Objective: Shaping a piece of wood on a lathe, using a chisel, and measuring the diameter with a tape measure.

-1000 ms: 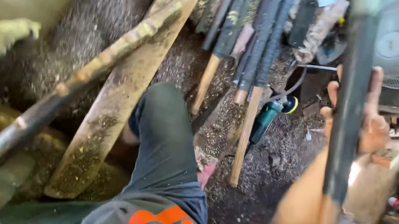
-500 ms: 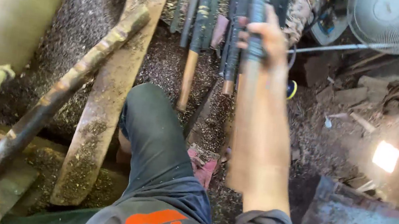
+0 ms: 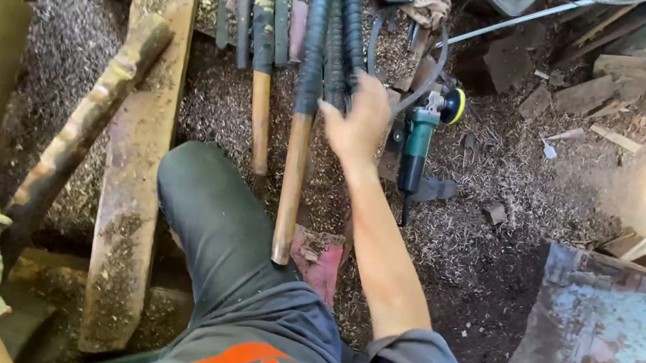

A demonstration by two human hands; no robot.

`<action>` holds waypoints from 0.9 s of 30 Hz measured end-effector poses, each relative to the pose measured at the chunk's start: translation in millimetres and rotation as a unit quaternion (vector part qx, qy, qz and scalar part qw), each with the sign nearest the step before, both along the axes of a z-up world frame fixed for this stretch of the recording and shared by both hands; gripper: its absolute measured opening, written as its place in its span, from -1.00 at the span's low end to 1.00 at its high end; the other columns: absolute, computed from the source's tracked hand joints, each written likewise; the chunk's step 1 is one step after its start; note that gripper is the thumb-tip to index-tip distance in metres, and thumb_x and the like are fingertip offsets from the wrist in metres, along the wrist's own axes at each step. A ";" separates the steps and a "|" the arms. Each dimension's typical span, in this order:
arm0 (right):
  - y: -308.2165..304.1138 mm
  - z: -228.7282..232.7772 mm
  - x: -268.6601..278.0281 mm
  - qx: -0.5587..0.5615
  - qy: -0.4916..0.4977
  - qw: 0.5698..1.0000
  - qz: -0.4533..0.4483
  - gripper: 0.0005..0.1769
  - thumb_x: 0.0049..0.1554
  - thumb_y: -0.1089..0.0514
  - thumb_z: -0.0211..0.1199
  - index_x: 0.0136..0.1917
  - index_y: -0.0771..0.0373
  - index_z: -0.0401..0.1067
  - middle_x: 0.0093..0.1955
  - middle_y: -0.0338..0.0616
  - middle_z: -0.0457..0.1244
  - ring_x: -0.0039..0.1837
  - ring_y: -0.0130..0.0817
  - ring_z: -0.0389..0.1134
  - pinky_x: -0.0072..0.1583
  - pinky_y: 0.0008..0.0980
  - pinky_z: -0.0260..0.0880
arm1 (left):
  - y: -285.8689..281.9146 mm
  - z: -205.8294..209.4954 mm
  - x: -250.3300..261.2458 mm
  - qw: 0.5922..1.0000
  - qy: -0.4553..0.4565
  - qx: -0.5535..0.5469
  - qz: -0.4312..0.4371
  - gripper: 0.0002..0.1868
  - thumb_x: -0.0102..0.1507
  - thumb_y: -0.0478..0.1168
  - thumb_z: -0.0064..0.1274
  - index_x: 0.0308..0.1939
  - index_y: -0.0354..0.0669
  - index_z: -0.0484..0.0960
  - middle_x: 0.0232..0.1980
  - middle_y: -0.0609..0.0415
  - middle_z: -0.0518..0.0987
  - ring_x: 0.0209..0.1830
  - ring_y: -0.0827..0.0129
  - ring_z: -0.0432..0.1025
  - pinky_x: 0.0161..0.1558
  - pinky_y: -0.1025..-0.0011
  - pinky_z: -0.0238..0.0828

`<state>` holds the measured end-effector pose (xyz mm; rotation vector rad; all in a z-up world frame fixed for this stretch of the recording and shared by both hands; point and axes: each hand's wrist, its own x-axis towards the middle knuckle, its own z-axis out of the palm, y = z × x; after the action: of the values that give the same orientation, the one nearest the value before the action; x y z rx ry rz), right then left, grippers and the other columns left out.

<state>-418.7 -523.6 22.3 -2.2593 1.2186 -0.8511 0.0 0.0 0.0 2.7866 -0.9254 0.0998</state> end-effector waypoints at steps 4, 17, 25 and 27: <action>17.7 -87.9 -67.7 0.338 -0.111 0.933 -0.052 -0.08 -0.07 0.16 0.58 0.42 0.55 0.20 0.15 0.28 0.28 0.08 -0.04 0.37 0.08 -0.11 0.40 | -56.7 74.3 -91.0 0.998 -0.052 0.030 -0.008 -0.60 0.34 -0.10 0.13 0.05 -0.37 0.46 0.02 -0.14 0.56 -0.25 0.22 0.49 -0.25 0.41 0.54; 56.7 37.7 6.5 0.462 0.068 0.884 0.023 -0.32 0.11 -0.07 0.30 0.39 0.29 0.27 0.20 0.10 0.37 0.22 -0.08 0.44 0.28 -0.16 0.35 | -36.1 33.3 -77.3 0.986 -0.121 0.118 -0.013 -0.78 0.31 -0.16 0.12 -0.10 -0.18 0.45 -0.07 0.06 0.52 -0.22 0.37 0.46 -0.25 0.48 0.51; 19.6 14.3 -12.9 0.419 0.187 0.888 -0.028 -0.26 0.25 -0.35 0.05 0.08 0.42 0.57 -0.02 0.21 0.41 0.11 0.01 0.48 0.17 -0.14 0.41 | -86.3 90.6 -110.9 0.992 -0.115 0.044 -0.029 -0.69 0.18 -0.12 0.24 -0.19 -0.15 0.45 -0.04 0.06 0.53 -0.17 0.27 0.47 -0.15 0.34 0.51; 1.0 -15.8 -24.2 0.398 0.182 0.895 -0.089 -0.22 0.27 -0.38 0.04 0.03 0.43 0.61 -0.08 0.22 0.42 0.09 0.00 0.48 0.14 -0.15 0.43 | -100.0 110.0 -119.8 0.994 -0.108 0.014 -0.024 -0.60 0.13 -0.07 0.32 -0.19 -0.18 0.46 -0.01 0.00 0.56 -0.13 0.17 0.50 -0.12 0.26 0.51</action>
<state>-442.8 -522.6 6.5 -1.6612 1.5793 0.0738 -119.8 -100.0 110.0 2.8166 -1.0501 0.3907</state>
